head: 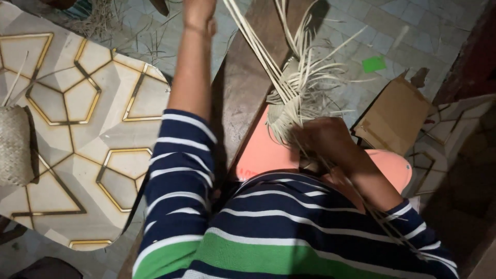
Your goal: Weaving dried palm strips together to create a handcrafted item like a mat or basket.
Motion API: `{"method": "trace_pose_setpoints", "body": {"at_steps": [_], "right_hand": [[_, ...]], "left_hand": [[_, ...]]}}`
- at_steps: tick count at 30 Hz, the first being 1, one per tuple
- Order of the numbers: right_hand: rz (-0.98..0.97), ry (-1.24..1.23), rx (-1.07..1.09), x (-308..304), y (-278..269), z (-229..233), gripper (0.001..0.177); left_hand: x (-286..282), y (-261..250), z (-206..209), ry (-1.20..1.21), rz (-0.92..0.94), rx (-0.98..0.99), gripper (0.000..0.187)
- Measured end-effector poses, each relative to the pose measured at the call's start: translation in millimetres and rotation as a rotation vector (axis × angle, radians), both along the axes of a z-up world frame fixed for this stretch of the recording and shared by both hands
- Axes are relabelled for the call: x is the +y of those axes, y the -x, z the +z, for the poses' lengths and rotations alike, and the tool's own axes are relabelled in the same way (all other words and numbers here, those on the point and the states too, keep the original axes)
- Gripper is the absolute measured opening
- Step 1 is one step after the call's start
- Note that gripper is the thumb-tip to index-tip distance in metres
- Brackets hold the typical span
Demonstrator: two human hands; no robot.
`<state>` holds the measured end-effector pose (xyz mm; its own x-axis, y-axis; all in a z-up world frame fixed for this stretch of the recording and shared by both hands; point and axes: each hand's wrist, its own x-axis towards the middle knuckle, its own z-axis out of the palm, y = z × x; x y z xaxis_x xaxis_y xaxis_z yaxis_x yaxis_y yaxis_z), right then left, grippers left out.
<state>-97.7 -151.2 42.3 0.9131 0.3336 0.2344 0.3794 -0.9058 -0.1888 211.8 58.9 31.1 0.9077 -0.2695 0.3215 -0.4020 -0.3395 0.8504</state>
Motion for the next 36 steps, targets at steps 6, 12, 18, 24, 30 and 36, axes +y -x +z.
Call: {"method": "trace_pose_setpoints", "body": {"at_steps": [6,12,18,24,30,36], "right_hand": [[-0.141,-0.078,0.06,7.6,-7.6,-1.6,0.049],[-0.06,-0.195,0.112,15.1,-15.2,7.0,0.046],[0.042,-0.076,-0.096,17.1,-10.9,-20.7,0.028],[0.207,-0.211,-0.119,-27.1,-1.3,-94.3,0.021],[-0.079,0.295,-0.081,-86.9,36.6,-133.6,0.022],[-0.707,-1.325,1.213,-30.6,6.8,90.9,0.027]], "left_hand": [[23.3,23.4,14.6,-0.499,0.354,-0.549,0.005],[-16.6,170.1,58.5,-0.328,-0.129,0.116,0.02],[-57.5,197.8,-2.9,-0.188,-0.291,0.379,0.039],[-69.5,202.9,-27.8,0.341,-0.235,0.85,0.021],[-64.2,207.8,-22.3,0.444,-0.289,0.96,0.025],[-60.6,206.4,2.7,0.4,-0.406,0.953,0.019]]}}
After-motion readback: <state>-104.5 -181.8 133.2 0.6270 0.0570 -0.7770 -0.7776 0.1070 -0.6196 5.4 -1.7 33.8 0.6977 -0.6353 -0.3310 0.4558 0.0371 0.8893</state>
